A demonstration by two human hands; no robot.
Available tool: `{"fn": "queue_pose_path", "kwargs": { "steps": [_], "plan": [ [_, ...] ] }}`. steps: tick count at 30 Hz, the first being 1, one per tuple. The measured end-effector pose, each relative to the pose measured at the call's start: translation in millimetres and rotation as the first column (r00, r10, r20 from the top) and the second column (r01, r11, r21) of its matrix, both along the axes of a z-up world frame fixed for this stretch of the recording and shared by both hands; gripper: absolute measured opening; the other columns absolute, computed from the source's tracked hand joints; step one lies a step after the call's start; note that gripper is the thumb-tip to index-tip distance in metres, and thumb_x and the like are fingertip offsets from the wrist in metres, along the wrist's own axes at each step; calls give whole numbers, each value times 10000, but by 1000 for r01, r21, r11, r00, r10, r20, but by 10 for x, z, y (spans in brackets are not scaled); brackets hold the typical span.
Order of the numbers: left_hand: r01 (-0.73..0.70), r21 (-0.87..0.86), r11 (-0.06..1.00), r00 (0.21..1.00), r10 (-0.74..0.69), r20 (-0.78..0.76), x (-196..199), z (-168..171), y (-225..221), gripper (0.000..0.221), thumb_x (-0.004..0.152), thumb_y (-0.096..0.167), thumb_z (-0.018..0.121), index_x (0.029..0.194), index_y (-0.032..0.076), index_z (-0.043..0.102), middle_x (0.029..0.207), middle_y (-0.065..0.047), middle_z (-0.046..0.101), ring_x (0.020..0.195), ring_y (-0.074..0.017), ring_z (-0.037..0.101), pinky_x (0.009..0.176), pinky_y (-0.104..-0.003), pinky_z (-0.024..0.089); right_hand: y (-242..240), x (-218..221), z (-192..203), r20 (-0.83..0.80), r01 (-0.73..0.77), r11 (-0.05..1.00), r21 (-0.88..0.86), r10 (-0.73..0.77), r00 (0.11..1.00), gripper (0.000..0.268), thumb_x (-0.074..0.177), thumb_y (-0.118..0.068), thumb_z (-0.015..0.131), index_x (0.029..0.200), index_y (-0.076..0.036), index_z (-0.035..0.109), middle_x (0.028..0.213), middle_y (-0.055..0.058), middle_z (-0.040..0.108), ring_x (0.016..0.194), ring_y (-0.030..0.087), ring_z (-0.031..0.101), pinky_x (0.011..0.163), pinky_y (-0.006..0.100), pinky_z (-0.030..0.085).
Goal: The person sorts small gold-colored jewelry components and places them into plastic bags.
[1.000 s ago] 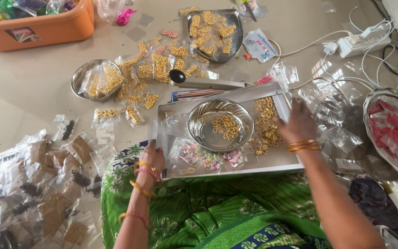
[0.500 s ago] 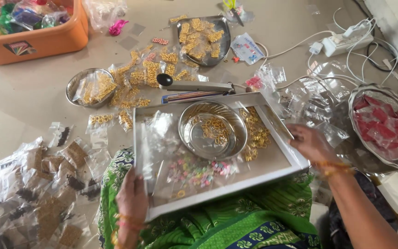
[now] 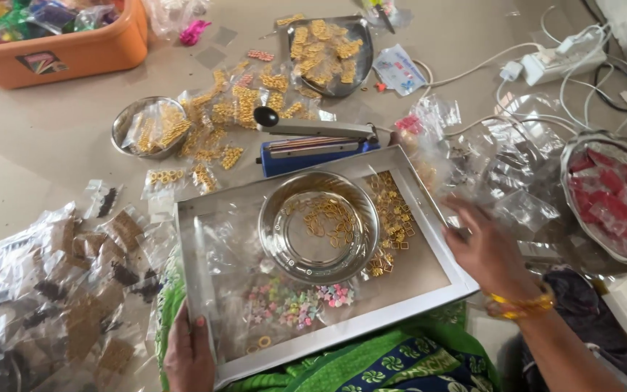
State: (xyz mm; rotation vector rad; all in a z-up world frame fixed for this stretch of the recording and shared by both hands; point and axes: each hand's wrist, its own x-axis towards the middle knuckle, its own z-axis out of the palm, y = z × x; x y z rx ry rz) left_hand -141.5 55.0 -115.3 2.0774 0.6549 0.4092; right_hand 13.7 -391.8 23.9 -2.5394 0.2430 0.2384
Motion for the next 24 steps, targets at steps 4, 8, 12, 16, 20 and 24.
{"fn": "queue_pose_path", "kwargs": {
  "steps": [4, 8, 12, 16, 20, 24],
  "plan": [
    [26, 145, 989, 999, -28, 15, 11, -76, -26, 481, 1018, 257, 550, 1480, 122, 536, 1299, -180, 665, 1105, -302, 681, 923, -413, 538, 645, 485, -26, 473, -405, 862, -304, 505, 722, 248, 881, -257, 738, 1101, -144, 742, 1487, 84, 560, 1391, 268, 477, 1080, 453, 416],
    [46, 230, 972, 994, -67, 83, 83, -35, -96, 467, 1035, 237, 559, 1478, 92, 528, 1323, -194, 650, 1138, -352, 658, 928, -429, 534, 1033, 1005, -430, 259, -570, 711, -413, 691, 675, 139, 864, -272, 754, 916, -147, 784, 1548, 95, 478, 1509, 329, 275, 1192, 582, 213],
    [18, 50, 999, 998, -21, 63, 120, 174, -158, 486, 1015, 228, 544, 1484, 103, 515, 1316, -192, 637, 1089, -324, 688, 883, -405, 557, 1160, 1091, -558, 293, -574, 675, -464, 728, 620, 214, 733, -209, 787, 938, -149, 783, 1528, 97, 471, 1491, 320, 278, 1194, 593, 209],
    [38, 150, 988, 997, -48, 66, 75, 50, -95, 488, 1017, 221, 556, 1490, 107, 516, 1308, -182, 653, 1101, -333, 676, 891, -414, 553, 1185, 1009, -590, 195, -556, 665, -498, 711, 675, 197, 737, -130, 763, 924, -178, 797, 1532, 80, 473, 1511, 324, 273, 1210, 607, 194],
    [147, 319, 936, 979, -93, -179, 156, 246, -138, 659, 984, 258, 523, 1596, 109, 329, 1439, -189, 563, 1189, -361, 617, 942, -472, 495, 1040, 938, -801, 74, -560, 749, -354, 620, 781, 79, 756, -177, 829, 835, -170, 818, 1572, 44, 412, 1499, 300, 297, 1250, 516, 207],
    [93, 675, 732, 995, -36, -98, 367, 762, -461, 655, 964, 299, 477, 1554, 78, 301, 1508, -188, 508, 1349, -365, 501, 1087, -530, 374, 977, 711, -988, 88, -520, 854, -4, 518, 851, 163, 786, -246, 786, 941, -203, 761, 1659, 41, 349, 1399, 263, 472, 1036, 380, 545]
  ]
}}
